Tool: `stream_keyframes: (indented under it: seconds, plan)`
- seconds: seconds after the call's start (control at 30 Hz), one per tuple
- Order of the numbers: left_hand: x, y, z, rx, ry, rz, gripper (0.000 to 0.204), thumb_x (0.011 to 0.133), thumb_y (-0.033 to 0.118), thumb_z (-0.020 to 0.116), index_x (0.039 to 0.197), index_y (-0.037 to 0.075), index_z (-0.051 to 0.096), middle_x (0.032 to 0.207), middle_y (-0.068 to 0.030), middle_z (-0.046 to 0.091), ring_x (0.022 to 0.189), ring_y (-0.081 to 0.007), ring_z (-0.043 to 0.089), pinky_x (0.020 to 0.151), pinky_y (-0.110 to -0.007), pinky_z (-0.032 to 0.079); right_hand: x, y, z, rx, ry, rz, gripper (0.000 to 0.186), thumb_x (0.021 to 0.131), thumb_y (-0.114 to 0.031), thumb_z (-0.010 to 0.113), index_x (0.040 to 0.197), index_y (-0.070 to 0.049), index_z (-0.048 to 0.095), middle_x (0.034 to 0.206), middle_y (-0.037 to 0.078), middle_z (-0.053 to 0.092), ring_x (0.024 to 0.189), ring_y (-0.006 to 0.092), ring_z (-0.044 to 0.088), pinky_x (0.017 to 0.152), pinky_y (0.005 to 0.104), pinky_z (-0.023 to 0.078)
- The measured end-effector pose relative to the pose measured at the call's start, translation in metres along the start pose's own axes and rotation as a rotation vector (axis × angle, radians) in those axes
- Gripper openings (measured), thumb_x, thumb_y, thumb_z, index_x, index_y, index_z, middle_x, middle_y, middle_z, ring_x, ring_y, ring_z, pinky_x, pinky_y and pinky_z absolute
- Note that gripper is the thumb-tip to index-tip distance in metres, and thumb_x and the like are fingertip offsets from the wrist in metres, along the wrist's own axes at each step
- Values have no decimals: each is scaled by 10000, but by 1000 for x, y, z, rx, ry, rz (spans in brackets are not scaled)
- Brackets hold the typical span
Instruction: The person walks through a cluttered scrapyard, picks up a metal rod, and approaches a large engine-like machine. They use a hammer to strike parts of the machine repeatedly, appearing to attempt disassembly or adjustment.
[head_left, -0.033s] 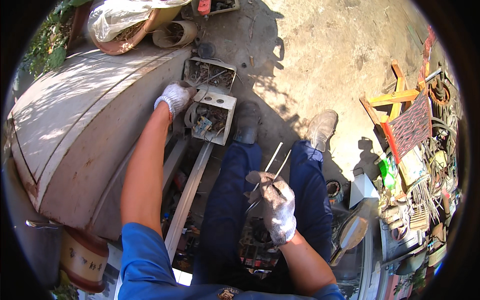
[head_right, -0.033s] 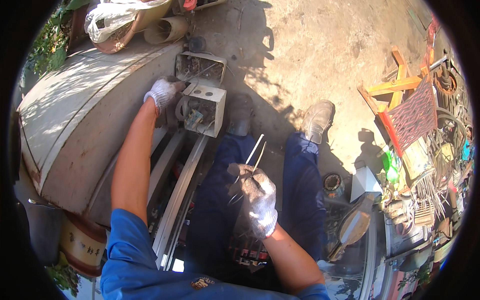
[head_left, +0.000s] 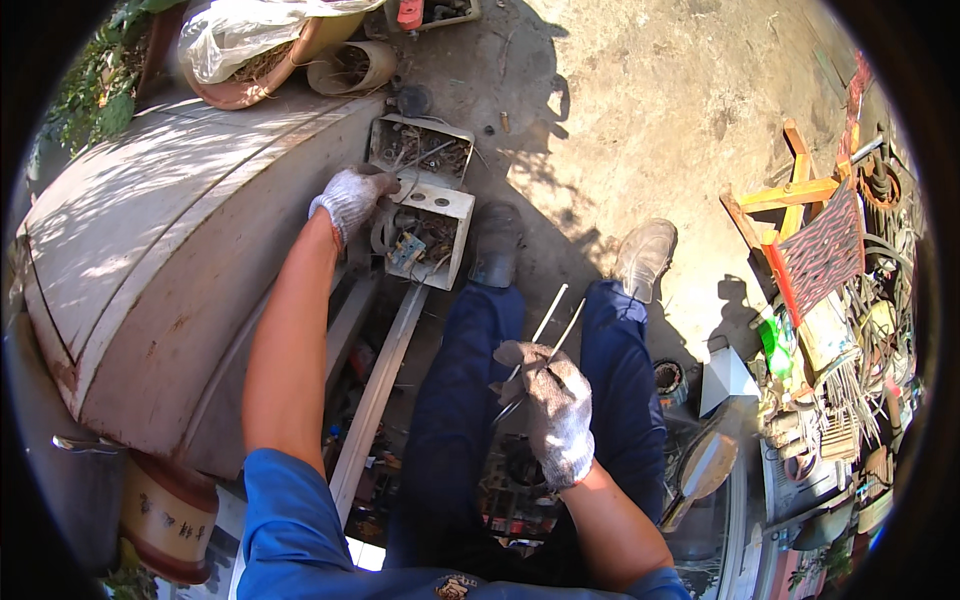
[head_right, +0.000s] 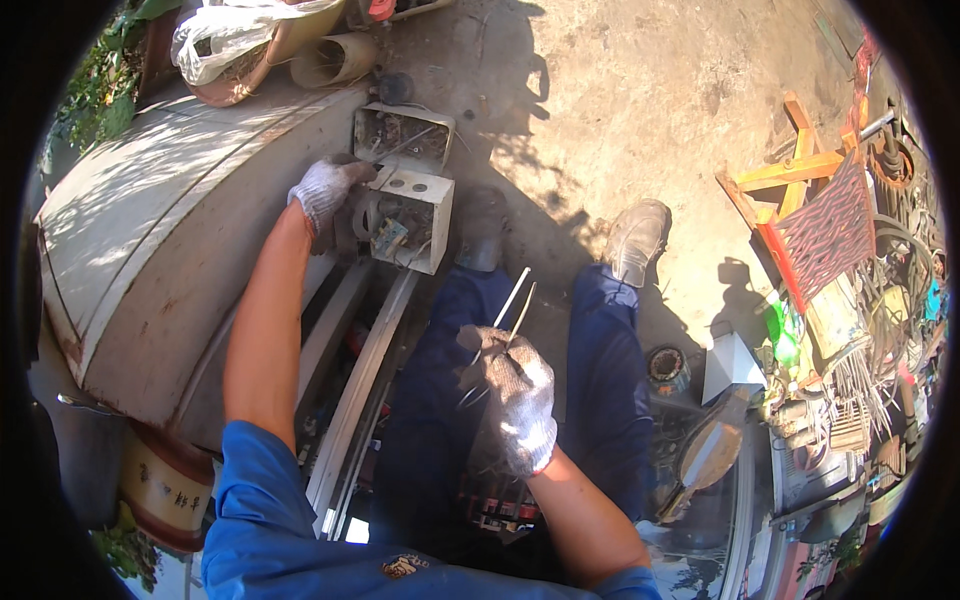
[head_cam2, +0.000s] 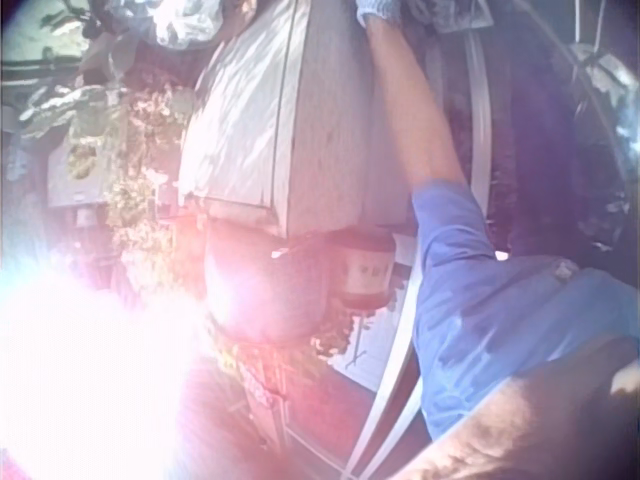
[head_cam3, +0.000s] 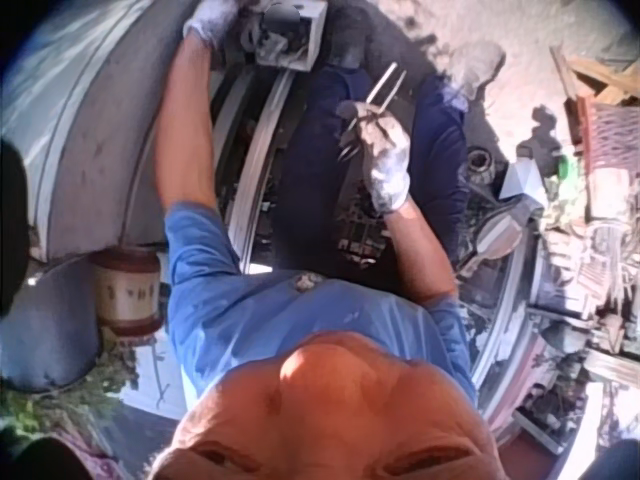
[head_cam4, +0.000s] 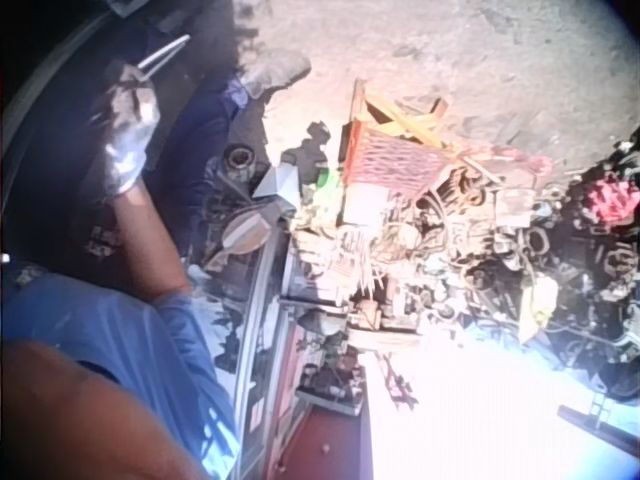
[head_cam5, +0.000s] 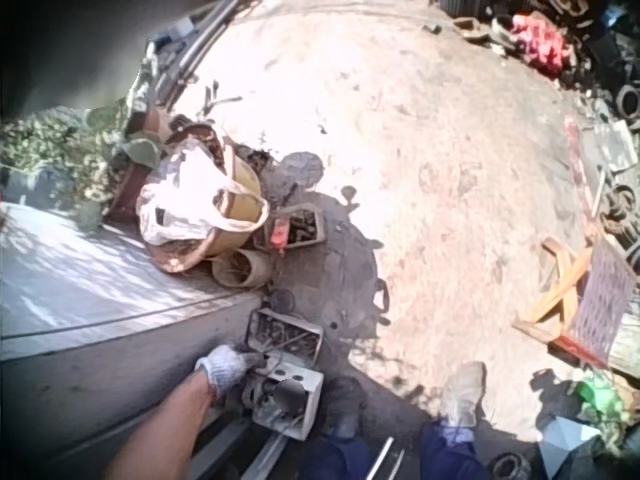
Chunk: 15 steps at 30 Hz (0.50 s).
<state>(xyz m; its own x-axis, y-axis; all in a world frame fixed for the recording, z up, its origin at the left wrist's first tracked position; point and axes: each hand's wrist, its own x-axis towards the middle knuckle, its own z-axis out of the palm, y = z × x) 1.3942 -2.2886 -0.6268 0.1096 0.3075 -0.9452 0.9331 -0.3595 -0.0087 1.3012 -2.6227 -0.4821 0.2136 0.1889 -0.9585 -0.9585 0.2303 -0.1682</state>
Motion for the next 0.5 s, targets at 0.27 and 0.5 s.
stream_keyframes:
  seconds: [0.27,0.5]
  plan:
    - [-68,13,14,-900,-563,110,348,1040,282,595,1146,-42,663,943,-129,703,775,-248,662,706,-381,564,-7,-4,0,73,-29,-6,276,1020,-80,586,1217,95,667,1161,214,724,851,214,714,768,335,596]
    - [-107,7,53,-660,-600,272,307,949,261,728,1038,-32,713,817,-67,696,711,-145,649,656,-299,529,-7,1,-5,-11,52,-114,220,1018,-65,593,1173,60,686,1140,148,727,882,161,661,806,299,553]
